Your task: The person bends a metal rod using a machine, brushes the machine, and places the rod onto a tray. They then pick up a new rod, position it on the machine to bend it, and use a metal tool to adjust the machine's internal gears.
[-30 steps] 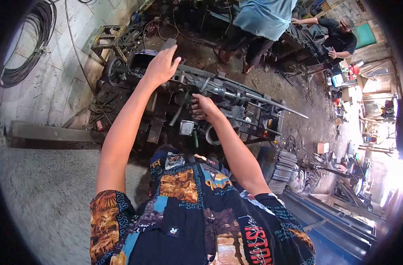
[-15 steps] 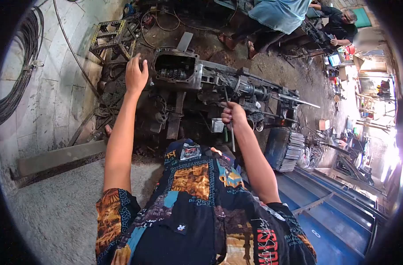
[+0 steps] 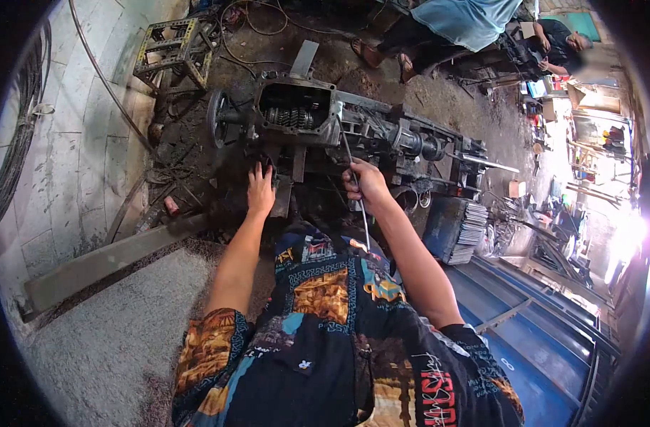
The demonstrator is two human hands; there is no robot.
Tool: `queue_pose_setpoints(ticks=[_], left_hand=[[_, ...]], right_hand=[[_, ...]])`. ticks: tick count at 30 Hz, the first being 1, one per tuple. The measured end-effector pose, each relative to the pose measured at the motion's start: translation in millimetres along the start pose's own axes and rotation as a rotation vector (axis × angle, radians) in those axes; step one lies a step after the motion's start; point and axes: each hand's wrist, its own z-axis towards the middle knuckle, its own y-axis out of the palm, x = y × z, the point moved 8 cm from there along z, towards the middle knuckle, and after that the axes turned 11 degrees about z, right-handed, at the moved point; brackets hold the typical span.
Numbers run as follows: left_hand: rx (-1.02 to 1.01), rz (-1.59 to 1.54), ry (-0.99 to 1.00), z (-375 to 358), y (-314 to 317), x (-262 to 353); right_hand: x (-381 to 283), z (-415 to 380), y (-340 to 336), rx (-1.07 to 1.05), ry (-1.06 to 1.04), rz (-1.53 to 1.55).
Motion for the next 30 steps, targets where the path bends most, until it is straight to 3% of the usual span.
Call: queue_pose_setpoints(ticks=[6,10,12,14,16,19,20,27,30], left_hand=[[0.218,-0.183,0.008,5.7,-37.0,-20.0],[0.607,-0.391,-0.126,-12.5,-163.9,-39.2],[0.831,-0.248,-0.17,-13.9,-220.7,-52.2],[0.927,-0.23,-0.179,5.1,-242.8,-75.1],[0.929,-0.177,-0.183,35.6,-245.7,-88.7],[0.671,-0.149,-0.236,93.6,-195.2,-111.1],[0.671,-0.154,-0.231,102.1,-184.2,-112.8],[0.449,-0.035,-0.424,118.6,-177.8,-114.5],[0.329,0.01,-0.486,125.8,-170.1,-120.7]], right_hand=[[-7.9,1.9,7.8,0.009,-0.06,-0.09],[-12.4,-0.1,21.3,-0.061,-0.1,-0.138],[-10.0,-0.5,24.1,-0.077,-0.098,-0.131],[-7.1,5.0,28.1,-0.091,-0.099,-0.137],[-5.1,9.0,32.0,-0.035,-0.129,-0.176],[-6.5,14.5,36.9,0.071,-0.179,-0.245],[-8.7,15.8,36.4,0.117,-0.197,-0.273],[-18.9,43.9,32.9,0.334,-0.296,-0.721],[-28.9,48.4,35.6,0.404,-0.458,-0.855]])
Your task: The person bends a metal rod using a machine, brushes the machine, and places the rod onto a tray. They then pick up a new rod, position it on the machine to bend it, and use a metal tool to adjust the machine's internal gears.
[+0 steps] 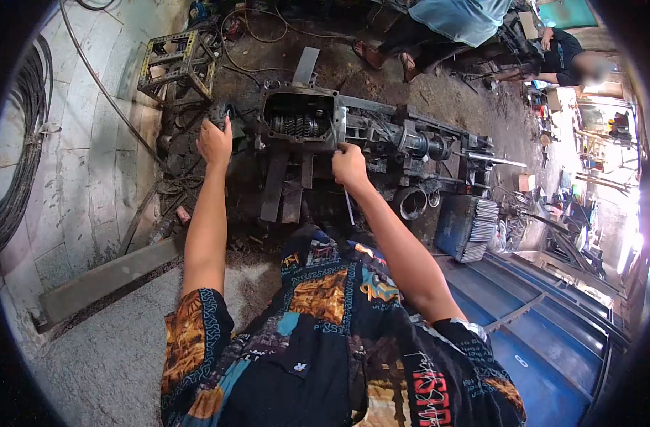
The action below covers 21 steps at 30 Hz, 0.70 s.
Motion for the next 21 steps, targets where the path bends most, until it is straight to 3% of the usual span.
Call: queue_pose_setpoints(ticks=[3,5,10,12,16,18,19,21], left_hand=[[-0.019,0.098,0.036,4.2,5.6,0.0],[-0.054,0.107,0.046,3.9,6.1,0.0],[0.074,0.046,0.061,-6.2,2.5,-5.0],[0.106,0.014,0.066,-12.2,9.1,-10.1],[0.119,0.002,0.052,-20.4,10.9,-14.3],[0.053,0.039,0.036,-19.2,10.3,-13.9],[0.055,0.046,0.041,-18.0,8.9,-12.9],[0.031,0.05,0.031,-14.4,7.9,-13.0]], right_hand=[[-8.9,-2.3,0.7,0.001,-0.055,-0.062],[-24.5,-6.7,4.0,0.008,-0.209,-0.07],[-22.1,17.2,2.3,-0.104,-0.222,-0.093],[3.1,33.8,5.5,-0.188,-0.083,-0.015],[5.0,33.7,3.0,-0.159,-0.155,-0.036],[19.0,32.5,1.5,-0.303,0.059,0.224],[7.1,20.4,-1.8,-0.304,0.062,0.232],[-11.3,-19.0,2.0,-0.337,0.361,0.648]])
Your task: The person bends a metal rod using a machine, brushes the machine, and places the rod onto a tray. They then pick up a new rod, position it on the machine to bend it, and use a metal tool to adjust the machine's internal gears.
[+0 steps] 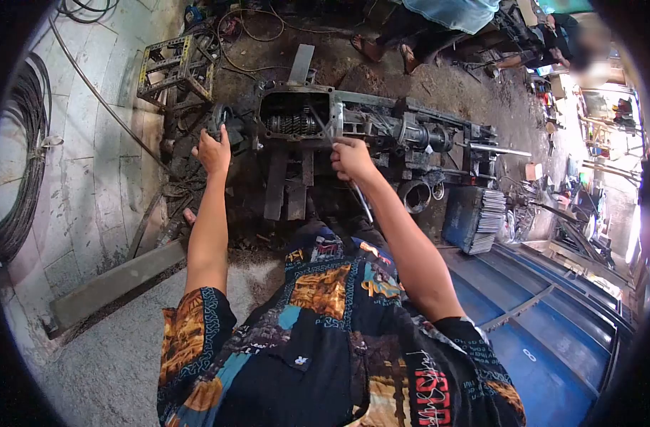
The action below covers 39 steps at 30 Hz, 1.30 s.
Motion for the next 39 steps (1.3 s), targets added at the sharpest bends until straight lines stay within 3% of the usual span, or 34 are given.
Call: queue_pose_setpoints(ticks=[4,6,11,14,17,22,25,27,28,30,32,35,37,39], left_hand=[[-0.033,-0.009,-0.018,3.8,-3.1,1.9],[-0.043,-0.032,-0.015,3.1,-9.4,4.5],[0.034,-0.007,-0.031,8.1,-5.8,4.8],[-0.007,0.063,-0.007,24.7,-7.7,14.3],[-0.203,0.111,-0.017,40.1,-6.2,26.1],[-0.271,0.134,0.007,47.1,-9.7,32.7],[-0.257,0.13,0.004,43.1,-0.6,25.4],[0.066,0.034,0.019,36.4,-15.2,21.6],[0.069,0.033,0.017,26.9,-18.2,19.6],[0.318,-0.1,-0.083,-10.7,-43.9,0.2],[0.364,-0.19,-0.148,-54.4,-55.6,-8.2],[0.369,-0.2,-0.171,-115.2,-19.5,-9.7],[0.052,-0.378,-0.24,-141.4,-2.6,3.9],[0.069,-0.21,-0.103,-166.1,53.5,22.2]], right_hand=[[28.3,14.2,18.9,-0.057,0.159,0.232],[43.4,18.3,26.3,-0.042,0.314,0.502],[53.4,25.6,47.4,-0.012,0.346,0.807],[60.7,27.2,57.3,-0.006,0.244,0.932],[64.7,26.0,63.9,0.029,0.243,0.959],[69.8,31.8,61.2,0.06,0.218,0.919],[68.4,29.1,49.4,-0.112,0.385,0.842],[55.1,11.7,31.6,-0.154,0.401,0.646],[49.9,2.7,23.4,-0.195,0.4,0.601],[42.5,-14.6,9.3,-0.236,0.4,0.552],[33.3,-27.3,-12.4,-0.15,0.283,0.401],[32.5,-35.5,-25.5,-0.131,0.249,0.386],[37.1,-29.1,-33.3,-0.154,0.243,0.353],[34.0,-31.4,-34.7,-0.193,0.212,0.268]])
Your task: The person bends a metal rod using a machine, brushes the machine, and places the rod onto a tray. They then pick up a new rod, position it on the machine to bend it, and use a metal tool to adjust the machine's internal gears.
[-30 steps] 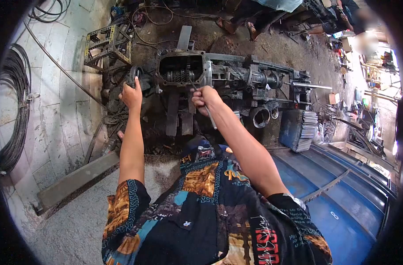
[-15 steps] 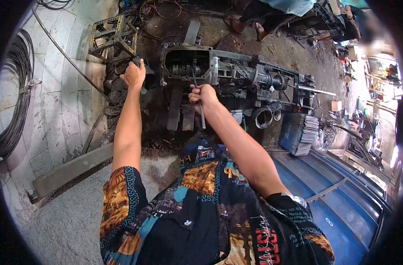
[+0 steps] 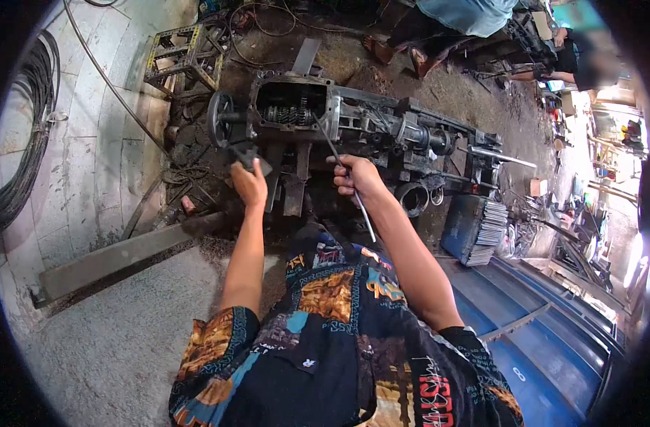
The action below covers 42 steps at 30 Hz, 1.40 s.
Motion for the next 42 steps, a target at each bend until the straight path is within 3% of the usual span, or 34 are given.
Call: queue_pose_setpoints(ticks=[1,2,4,11,14,16,17,21,26,29,32,34,40,42], left_hand=[[-0.127,0.03,0.152,-13.4,18.8,11.3],[-0.468,0.188,0.133,-32.5,62.8,4.4],[-0.62,0.243,0.117,-57.1,78.6,5.9],[-0.772,0.413,0.178,-58.2,68.3,12.1],[-0.736,0.405,0.215,-51.9,54.6,19.7],[-0.501,0.342,0.21,-41.1,37.7,23.8],[-0.261,0.303,0.269,-43.0,19.0,31.6],[-0.078,0.003,0.494,-45.2,-22.2,67.7],[0.08,-0.072,0.643,-44.6,-60.3,122.0],[0.13,-0.119,0.725,-44.8,-75.4,149.1],[0.095,-0.138,0.751,-44.2,-82.2,164.7],[0.099,-0.144,0.764,-44.0,-84.2,170.5],[0.104,-0.139,0.792,-40.6,-81.9,180.6],[0.119,-0.145,0.807,-43.2,-82.5,185.5]], right_hand=[[-1.2,-1.4,-1.3,0.002,-0.012,-0.028],[-0.2,-2.3,-5.1,0.011,-0.007,-0.032],[-2.5,-2.5,-11.3,0.015,-0.007,-0.047],[4.6,8.1,-24.9,-0.059,-0.014,0.008],[-3.6,-12.6,-19.9,-0.005,-0.139,-0.206],[-5.2,-22.0,-31.9,0.019,-0.167,-0.231],[-9.4,-30.2,-39.5,0.007,-0.192,-0.313],[-34.3,-58.9,-96.2,0.177,-0.363,-0.6],[-46.7,-53.3,-148.9,0.413,-0.436,-0.702],[-47.3,-19.2,-183.6,0.517,-0.6,-0.844],[-45.8,-44.8,-155.7,0.513,-0.469,-0.739],[-45.0,-29.7,-164.2,0.51,-0.505,-0.701],[-45.4,20.8,-159.6,0.276,-0.188,0.044],[-47.2,26.2,-155.5,0.306,-0.206,0.04]])
